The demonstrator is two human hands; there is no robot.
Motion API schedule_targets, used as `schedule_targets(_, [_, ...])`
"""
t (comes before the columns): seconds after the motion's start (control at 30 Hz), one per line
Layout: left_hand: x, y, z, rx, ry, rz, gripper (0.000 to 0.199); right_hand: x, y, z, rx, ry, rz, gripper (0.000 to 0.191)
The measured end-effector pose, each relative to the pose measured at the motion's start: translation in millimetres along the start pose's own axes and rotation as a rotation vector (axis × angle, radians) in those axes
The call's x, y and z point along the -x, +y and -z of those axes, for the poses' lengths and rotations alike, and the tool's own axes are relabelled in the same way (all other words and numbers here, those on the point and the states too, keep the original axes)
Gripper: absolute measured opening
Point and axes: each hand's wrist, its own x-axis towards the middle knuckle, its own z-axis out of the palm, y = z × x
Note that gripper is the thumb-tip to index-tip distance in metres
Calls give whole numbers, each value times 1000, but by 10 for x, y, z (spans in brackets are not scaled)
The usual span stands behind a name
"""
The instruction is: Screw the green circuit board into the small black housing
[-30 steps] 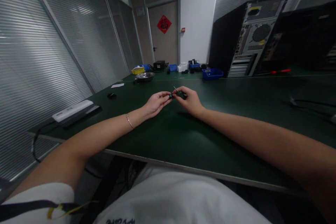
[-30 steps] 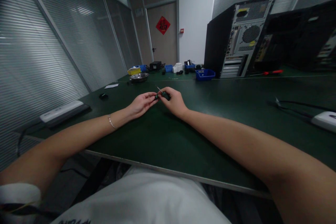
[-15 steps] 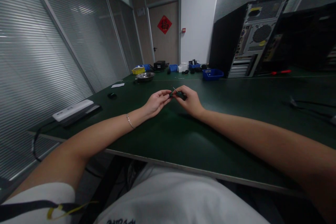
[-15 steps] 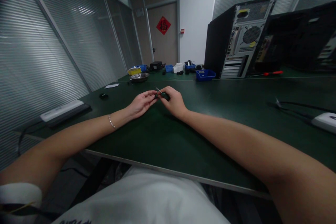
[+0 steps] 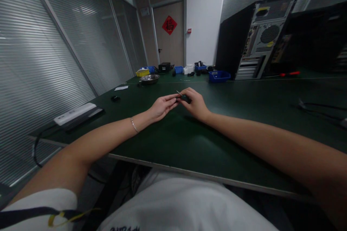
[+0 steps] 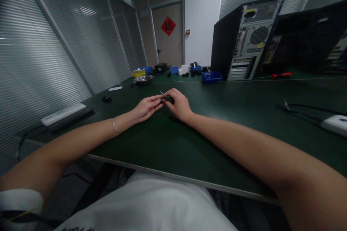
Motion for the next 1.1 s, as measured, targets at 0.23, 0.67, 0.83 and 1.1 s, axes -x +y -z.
schedule_targets(0.23, [2, -10, 0, -57, 24, -53, 25, 5, -37, 25, 33, -47, 5, 14])
schedule_targets(0.67, [-56, -49, 48, -185, 39, -168, 27, 17, -27, 8, 31, -66, 13, 7])
schedule_targets(0.83, [-44, -27, 54, -274, 30, -194, 34, 10, 32, -1, 26, -71, 3, 19])
schedule_targets(1.1, [-47, -48, 80, -301, 8, -194, 31, 15, 103, -49, 26, -59, -63, 23])
